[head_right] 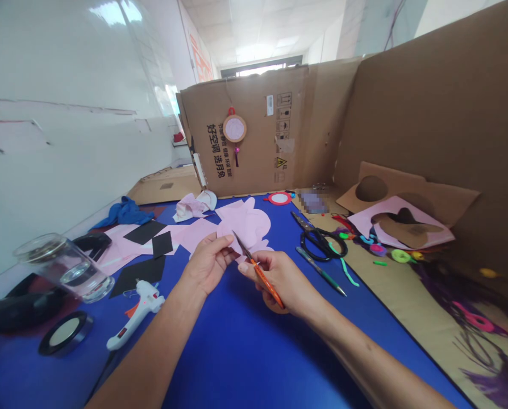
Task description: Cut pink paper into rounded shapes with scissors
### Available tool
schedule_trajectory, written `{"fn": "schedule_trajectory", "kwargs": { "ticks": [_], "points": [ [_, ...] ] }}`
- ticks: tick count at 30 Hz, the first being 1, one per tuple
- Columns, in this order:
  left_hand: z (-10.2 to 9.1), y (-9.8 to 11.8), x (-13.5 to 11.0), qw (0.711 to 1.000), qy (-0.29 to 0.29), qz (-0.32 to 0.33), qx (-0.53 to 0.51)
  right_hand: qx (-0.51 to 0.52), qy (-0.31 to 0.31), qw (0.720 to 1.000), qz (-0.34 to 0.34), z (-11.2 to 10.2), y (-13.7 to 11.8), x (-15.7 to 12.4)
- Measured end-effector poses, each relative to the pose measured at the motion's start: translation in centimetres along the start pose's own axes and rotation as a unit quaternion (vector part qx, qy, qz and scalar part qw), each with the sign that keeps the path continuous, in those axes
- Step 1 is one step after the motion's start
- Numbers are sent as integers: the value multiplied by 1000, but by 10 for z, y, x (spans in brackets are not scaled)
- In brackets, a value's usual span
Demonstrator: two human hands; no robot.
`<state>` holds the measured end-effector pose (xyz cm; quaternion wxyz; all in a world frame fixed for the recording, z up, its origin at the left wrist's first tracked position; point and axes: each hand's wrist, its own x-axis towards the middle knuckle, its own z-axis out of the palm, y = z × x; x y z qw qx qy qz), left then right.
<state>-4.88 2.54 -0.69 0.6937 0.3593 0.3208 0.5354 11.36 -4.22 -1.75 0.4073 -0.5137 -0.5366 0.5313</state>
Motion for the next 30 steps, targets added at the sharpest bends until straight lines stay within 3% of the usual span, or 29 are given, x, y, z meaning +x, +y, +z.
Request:
{"fn": "schedule_trajectory", "kwargs": {
  "ticks": [10, 30],
  "points": [
    [-2, 4, -1, 1000, -14, -3, 22, -2, -20, 999, -33, -4, 3, 1],
    [-7, 9, 0, 998, -49, -12, 50, -23, -15, 999, -32, -3, -5, -3]
  ]
}}
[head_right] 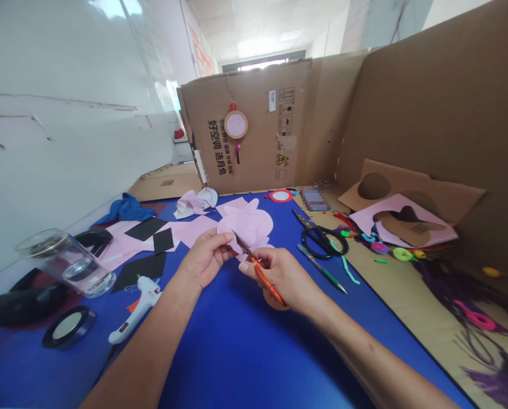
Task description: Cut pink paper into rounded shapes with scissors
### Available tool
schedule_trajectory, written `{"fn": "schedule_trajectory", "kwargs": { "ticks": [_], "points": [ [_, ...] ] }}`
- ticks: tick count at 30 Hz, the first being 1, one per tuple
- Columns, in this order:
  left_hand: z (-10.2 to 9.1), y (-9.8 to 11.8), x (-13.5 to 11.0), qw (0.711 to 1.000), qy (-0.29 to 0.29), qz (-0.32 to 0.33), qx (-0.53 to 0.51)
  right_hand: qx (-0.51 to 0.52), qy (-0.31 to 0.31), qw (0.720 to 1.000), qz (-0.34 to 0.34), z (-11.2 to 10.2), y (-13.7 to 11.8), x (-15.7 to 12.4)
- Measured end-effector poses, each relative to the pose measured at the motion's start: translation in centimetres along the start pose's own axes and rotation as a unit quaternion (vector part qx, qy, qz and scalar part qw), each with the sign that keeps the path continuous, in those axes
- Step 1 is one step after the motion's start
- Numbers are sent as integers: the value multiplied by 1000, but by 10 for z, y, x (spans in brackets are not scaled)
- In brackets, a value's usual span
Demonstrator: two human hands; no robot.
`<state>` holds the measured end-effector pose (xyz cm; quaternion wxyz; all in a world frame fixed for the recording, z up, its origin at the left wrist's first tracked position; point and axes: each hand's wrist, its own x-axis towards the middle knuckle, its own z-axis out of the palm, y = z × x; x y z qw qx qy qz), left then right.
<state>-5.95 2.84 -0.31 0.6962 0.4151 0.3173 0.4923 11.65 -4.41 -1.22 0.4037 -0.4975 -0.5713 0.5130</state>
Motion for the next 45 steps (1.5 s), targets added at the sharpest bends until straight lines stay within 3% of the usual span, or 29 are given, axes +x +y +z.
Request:
{"fn": "schedule_trajectory", "kwargs": {
  "ticks": [10, 20, 45],
  "points": [
    [14, -16, -2, 997, 26, -7, -75, -16, 35, 999, -6, 0, 3, 2],
    [17, -16, -2, 995, 50, 7, -87, 3, 33, 999, -1, 1, 4, 2],
    [10, -11, -1, 999, 39, 23, -21, -14, 24, 999, 18, 0, 3, 1]
  ]
}}
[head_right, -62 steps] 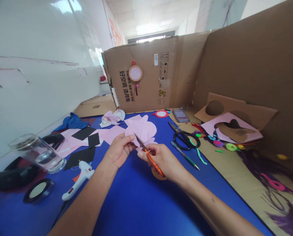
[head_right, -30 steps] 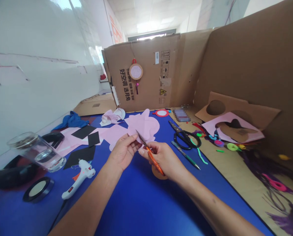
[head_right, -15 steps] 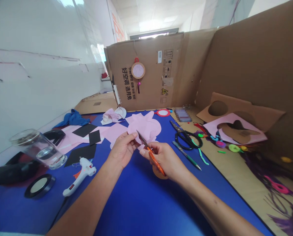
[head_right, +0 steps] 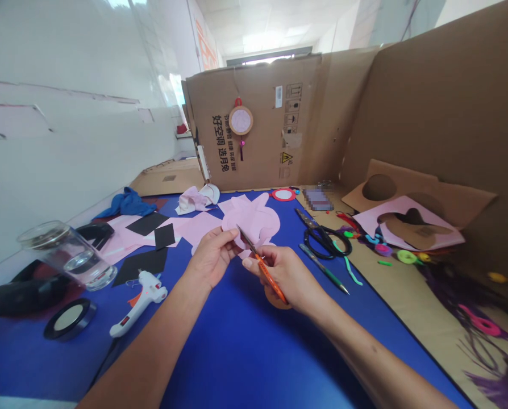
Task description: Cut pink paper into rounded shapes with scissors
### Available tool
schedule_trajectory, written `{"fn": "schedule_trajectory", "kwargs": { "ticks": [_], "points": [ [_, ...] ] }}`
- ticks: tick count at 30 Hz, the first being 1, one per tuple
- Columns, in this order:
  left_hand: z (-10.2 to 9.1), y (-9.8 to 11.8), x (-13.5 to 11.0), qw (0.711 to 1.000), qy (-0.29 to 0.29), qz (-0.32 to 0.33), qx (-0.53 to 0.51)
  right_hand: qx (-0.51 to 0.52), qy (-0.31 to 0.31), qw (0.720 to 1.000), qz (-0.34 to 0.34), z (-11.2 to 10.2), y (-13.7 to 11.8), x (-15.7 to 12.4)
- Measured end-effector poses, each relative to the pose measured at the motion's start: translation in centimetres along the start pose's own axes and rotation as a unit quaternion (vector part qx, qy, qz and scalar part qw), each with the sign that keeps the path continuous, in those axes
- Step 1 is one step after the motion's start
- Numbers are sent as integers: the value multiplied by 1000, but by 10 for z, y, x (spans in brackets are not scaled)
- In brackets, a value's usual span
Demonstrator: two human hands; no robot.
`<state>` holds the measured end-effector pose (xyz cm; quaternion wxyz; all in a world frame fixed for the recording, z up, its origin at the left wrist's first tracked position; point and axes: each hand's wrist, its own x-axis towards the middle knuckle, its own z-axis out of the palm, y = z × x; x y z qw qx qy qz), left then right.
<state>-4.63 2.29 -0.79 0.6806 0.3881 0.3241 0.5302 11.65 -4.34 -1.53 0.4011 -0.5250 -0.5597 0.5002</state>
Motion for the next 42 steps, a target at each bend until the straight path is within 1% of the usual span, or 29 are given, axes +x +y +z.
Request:
{"fn": "schedule_trajectory", "kwargs": {
  "ticks": [4, 9, 12, 15, 21, 25, 30, 42],
  "points": [
    [1, 0, 0, 1000, 7, -3, -12, 23, -4, 1000, 15, 2, 3, 0],
    [-3, 6, 3, 999, 26, 3, -22, 77, -58, 994, 59, 2, -2, -6],
    [-9, 10, 7, 998, 49, 17, -23, 55, -79, 993, 67, 1, -5, -10],
    [-12, 11, 8, 998, 59, 32, -10, 57, -81, 992, 71, 0, -6, -12],
    [-8, 8, 6, 999, 40, 31, 0, 79, -73, 991, 79, -3, -4, -9],
    [-7, 7, 5, 999, 37, 31, 4, 89, -73, 990, 84, -5, -2, -7],
    [-6, 9, 4, 999, 32, 28, 8, 114, -89, 986, 82, -6, 1, -7],
    [-3, 7, 0, 1000, 7, 20, 8, 125, -83, 986, 68, -7, 1, -8]
  ]
}}
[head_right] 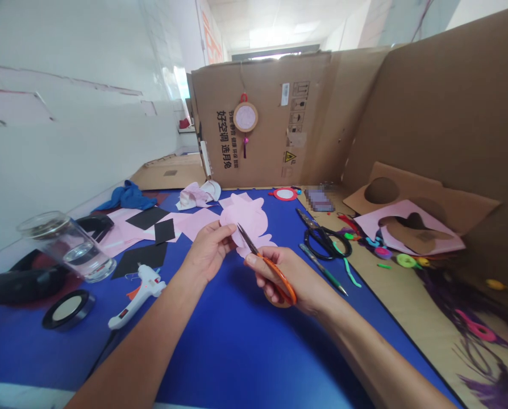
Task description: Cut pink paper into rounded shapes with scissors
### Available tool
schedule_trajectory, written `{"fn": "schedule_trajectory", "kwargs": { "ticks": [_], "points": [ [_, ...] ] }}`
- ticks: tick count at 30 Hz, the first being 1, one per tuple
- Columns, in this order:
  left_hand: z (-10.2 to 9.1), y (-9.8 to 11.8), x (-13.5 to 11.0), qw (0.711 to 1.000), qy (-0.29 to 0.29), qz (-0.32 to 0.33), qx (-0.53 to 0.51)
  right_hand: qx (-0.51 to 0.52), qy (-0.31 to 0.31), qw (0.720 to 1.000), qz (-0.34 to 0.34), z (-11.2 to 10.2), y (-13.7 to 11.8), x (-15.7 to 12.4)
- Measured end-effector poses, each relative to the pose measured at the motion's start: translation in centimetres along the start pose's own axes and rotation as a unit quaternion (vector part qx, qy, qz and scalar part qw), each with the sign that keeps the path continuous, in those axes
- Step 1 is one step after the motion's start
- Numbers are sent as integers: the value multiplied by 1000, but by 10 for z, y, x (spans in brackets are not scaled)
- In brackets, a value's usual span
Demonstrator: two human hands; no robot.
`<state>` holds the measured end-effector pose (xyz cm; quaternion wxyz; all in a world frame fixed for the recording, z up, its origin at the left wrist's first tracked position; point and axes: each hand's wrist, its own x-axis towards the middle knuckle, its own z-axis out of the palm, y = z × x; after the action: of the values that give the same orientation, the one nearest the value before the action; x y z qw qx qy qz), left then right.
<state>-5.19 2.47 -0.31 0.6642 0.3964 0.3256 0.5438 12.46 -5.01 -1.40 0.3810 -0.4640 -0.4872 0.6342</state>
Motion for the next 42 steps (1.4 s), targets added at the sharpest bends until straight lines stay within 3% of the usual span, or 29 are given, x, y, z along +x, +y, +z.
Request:
{"fn": "schedule_trajectory", "kwargs": {
  "ticks": [14, 32, 42],
  "points": [
    [-3, 0, 4, 999, 29, -8, -30, 15, -25, 999, 16, 2, 1, 0],
    [-1, 0, 2, 1000, 10, -8, -24, 21, -11, 1000, 15, 3, -2, -1],
    [-1, 2, 2, 998, 27, -31, -52, 17, -23, 999, 18, 1, 1, 0]
  ]
}}
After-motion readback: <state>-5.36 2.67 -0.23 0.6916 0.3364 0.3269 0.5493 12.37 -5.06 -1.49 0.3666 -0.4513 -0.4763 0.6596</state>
